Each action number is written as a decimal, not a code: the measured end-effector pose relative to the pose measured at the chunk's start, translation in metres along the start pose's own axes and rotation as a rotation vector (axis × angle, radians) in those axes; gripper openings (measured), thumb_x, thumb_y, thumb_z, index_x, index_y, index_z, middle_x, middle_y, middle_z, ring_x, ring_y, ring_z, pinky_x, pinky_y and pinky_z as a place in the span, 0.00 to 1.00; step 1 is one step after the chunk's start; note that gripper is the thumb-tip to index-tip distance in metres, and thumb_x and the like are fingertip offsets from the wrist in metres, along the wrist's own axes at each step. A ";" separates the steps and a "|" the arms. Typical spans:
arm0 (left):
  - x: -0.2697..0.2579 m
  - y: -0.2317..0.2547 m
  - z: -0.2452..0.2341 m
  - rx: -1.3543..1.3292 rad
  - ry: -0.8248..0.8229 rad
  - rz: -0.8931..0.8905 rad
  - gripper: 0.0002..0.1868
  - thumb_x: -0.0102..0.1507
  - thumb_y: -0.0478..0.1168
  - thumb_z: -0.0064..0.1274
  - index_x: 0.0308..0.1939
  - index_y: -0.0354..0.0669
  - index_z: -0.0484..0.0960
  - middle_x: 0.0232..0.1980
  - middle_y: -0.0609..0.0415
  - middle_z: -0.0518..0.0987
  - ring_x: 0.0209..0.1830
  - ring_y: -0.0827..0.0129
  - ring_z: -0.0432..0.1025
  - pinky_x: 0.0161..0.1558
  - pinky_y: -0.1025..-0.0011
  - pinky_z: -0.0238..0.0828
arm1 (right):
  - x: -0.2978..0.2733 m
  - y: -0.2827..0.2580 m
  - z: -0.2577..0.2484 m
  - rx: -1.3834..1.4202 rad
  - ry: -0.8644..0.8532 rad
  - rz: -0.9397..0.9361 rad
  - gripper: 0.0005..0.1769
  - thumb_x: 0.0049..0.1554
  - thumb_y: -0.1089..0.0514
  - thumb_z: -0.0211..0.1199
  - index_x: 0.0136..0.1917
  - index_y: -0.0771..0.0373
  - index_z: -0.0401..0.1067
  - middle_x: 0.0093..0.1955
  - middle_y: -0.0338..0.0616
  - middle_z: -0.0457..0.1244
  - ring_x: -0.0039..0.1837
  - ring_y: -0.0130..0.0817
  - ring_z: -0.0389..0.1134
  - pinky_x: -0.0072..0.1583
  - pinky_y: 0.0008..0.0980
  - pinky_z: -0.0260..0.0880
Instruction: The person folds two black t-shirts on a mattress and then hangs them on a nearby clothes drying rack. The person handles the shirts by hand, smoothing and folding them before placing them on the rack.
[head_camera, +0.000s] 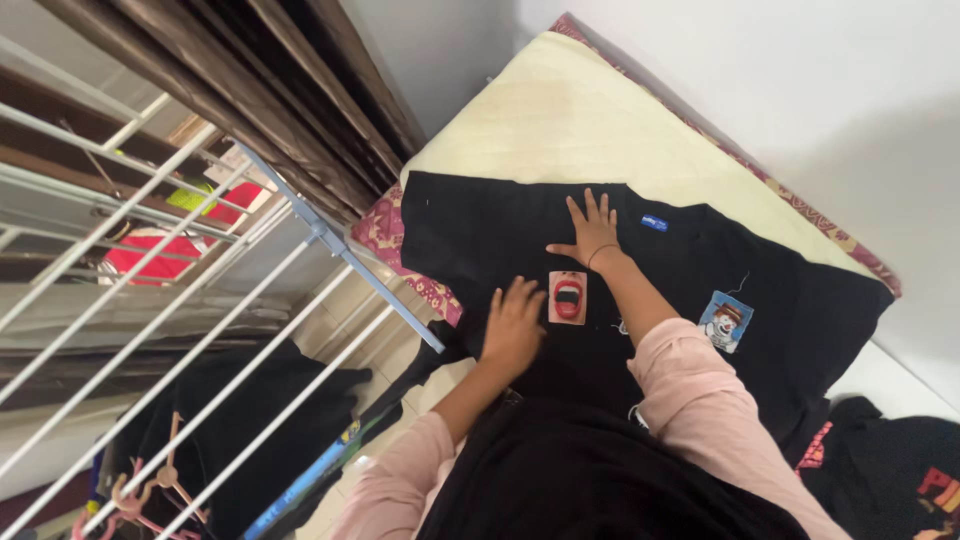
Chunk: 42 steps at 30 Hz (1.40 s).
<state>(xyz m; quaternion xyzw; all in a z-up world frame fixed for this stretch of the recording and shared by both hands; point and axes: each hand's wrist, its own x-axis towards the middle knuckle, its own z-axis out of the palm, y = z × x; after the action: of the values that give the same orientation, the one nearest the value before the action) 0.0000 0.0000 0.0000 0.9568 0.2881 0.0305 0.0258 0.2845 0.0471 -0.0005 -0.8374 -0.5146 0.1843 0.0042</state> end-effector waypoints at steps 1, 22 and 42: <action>0.002 -0.003 -0.013 -0.122 -0.106 -0.045 0.58 0.59 0.67 0.62 0.84 0.54 0.50 0.87 0.53 0.43 0.90 0.56 0.31 0.82 0.45 0.28 | 0.002 -0.002 -0.009 -0.003 -0.020 -0.003 0.73 0.40 0.21 0.73 0.85 0.45 0.39 0.87 0.53 0.26 0.86 0.64 0.23 0.80 0.65 0.30; 0.012 -0.046 -0.028 -0.407 -0.397 -0.080 0.87 0.38 0.77 0.68 0.81 0.40 0.29 0.85 0.44 0.26 0.84 0.54 0.17 0.74 0.34 0.17 | -0.115 -0.016 0.025 0.026 0.189 -0.172 0.45 0.56 0.38 0.63 0.79 0.60 0.56 0.82 0.52 0.48 0.84 0.59 0.41 0.81 0.52 0.40; -0.058 -0.023 -0.002 -0.357 -0.006 0.193 0.44 0.68 0.57 0.49 0.80 0.38 0.52 0.85 0.42 0.46 0.86 0.48 0.36 0.75 0.34 0.32 | -0.383 -0.089 0.132 0.097 0.521 0.312 0.33 0.63 0.41 0.54 0.79 0.49 0.56 0.83 0.50 0.46 0.84 0.56 0.42 0.78 0.58 0.43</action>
<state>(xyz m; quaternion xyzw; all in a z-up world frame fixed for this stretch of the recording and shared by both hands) -0.0613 -0.0128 -0.0023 0.9602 0.1852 0.0803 0.1928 0.0124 -0.2665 0.0102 -0.9241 -0.3522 -0.0137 0.1475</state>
